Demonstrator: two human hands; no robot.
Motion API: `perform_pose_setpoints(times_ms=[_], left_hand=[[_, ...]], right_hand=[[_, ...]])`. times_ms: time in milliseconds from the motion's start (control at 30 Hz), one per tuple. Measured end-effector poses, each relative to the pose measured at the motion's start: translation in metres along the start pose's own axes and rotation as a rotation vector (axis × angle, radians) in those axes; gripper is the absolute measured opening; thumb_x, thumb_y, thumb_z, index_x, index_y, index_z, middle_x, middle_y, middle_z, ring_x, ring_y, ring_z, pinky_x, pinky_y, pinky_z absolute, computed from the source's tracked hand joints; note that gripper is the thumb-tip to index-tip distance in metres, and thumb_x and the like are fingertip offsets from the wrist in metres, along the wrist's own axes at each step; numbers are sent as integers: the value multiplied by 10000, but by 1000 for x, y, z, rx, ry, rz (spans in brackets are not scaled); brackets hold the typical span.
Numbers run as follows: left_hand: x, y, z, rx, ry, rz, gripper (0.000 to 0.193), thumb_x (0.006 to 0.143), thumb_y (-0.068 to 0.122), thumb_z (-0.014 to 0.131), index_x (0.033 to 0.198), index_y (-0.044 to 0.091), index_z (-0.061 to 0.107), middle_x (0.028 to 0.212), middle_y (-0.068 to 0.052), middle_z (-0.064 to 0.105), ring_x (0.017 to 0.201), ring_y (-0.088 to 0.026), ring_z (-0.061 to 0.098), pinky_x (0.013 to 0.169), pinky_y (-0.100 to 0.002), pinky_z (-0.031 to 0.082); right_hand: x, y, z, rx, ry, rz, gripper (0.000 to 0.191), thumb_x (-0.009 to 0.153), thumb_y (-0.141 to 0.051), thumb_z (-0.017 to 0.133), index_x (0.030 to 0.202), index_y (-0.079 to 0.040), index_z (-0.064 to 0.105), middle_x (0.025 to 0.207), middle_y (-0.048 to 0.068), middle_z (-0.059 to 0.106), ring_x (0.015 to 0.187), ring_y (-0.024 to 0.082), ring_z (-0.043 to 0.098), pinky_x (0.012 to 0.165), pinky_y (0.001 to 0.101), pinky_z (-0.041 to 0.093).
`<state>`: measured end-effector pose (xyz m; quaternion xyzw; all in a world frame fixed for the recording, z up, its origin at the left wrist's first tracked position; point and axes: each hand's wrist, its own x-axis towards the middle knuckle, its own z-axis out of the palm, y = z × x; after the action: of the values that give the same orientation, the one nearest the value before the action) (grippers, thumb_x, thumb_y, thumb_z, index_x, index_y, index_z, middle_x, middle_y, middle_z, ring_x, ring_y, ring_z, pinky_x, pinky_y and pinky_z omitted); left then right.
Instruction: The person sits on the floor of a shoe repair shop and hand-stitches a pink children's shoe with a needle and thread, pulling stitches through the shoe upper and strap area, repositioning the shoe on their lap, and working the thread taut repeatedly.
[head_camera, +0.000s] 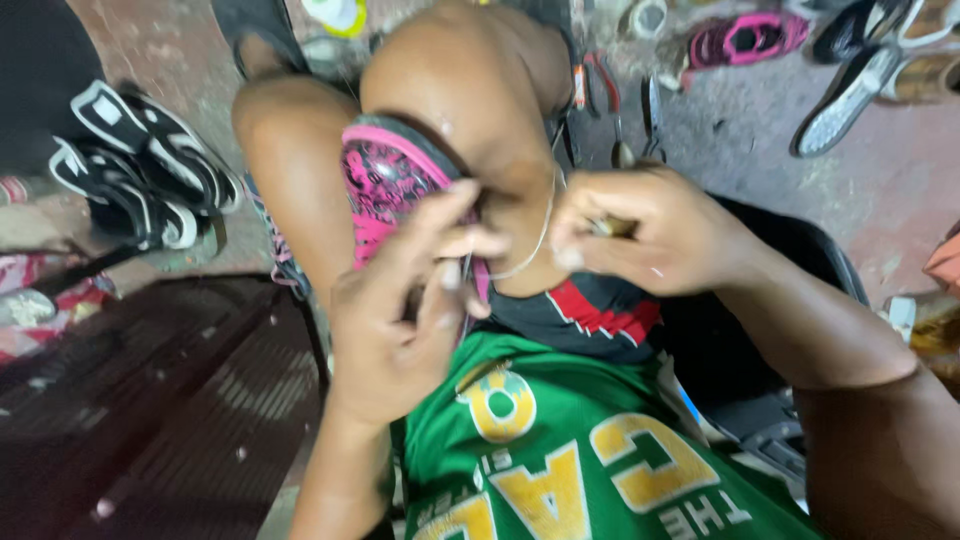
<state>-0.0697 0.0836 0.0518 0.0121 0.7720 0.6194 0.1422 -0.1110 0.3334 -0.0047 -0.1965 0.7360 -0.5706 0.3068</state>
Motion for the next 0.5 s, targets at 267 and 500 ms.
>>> perform_pose_setpoints(times_ms=[267, 500], left_hand=[[-9, -14, 6, 464, 82, 141, 909, 790, 185, 911, 1555, 177, 418, 1039, -91, 599, 805, -233, 646, 682, -354, 555], [-18, -16, -5, 425, 112, 262, 1009, 807, 347, 913, 1598, 146, 319, 1210, -113, 578, 986, -293, 642, 796, -392, 575]], right_hand=[[16, -32, 33, -392, 119, -273, 170, 924, -168, 761, 1068, -85, 719, 901, 17, 703, 685, 118, 671, 594, 271, 530], [22, 15, -57, -1142, 357, -18, 206, 967, -2, 638, 1129, -77, 742, 997, 134, 685, 825, 325, 658, 659, 432, 507]])
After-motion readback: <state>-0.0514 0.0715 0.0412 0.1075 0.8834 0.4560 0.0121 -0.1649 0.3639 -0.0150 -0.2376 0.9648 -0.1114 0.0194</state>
